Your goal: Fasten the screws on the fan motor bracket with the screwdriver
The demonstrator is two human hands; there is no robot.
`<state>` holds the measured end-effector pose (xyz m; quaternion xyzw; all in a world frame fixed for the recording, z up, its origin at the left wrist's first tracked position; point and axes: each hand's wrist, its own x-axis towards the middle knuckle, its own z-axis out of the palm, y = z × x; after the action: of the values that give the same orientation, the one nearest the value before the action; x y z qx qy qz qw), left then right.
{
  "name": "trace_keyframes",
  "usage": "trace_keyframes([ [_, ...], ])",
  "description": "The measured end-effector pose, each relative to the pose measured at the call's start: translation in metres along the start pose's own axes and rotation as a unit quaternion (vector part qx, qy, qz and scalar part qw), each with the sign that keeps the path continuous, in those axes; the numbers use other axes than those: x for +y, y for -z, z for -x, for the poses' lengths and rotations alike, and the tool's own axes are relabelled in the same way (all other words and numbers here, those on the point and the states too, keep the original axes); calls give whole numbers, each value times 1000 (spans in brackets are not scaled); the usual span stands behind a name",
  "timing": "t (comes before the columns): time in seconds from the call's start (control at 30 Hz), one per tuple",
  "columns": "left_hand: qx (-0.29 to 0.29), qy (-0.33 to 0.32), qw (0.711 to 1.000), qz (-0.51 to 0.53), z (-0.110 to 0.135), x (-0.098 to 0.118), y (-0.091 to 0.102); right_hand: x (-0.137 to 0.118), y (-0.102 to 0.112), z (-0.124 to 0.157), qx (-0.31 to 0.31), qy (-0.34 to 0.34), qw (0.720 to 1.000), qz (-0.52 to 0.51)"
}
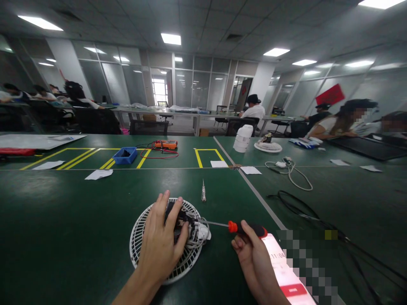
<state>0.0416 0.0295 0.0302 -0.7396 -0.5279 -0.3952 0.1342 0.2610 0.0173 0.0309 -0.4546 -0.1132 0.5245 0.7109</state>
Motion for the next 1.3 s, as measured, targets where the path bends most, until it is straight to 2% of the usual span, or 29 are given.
trace_keyframes([
  [0.2,-39,5,998,48,5,-12,-4,1,0,1,-17,4,1000,8],
  [0.6,-20,-22,997,73,10,-14,2,3,2,3,-40,7,998,41],
  [0.9,-49,57,995,73,12,-11,1,1,7,-2,-48,8,998,40],
  [1.1,-85,58,991,88,15,-13,1,0,6,0,-50,8,998,34],
  [1.3,-80,64,991,83,18,-12,-2,-1,5,0,-58,7,998,36],
])
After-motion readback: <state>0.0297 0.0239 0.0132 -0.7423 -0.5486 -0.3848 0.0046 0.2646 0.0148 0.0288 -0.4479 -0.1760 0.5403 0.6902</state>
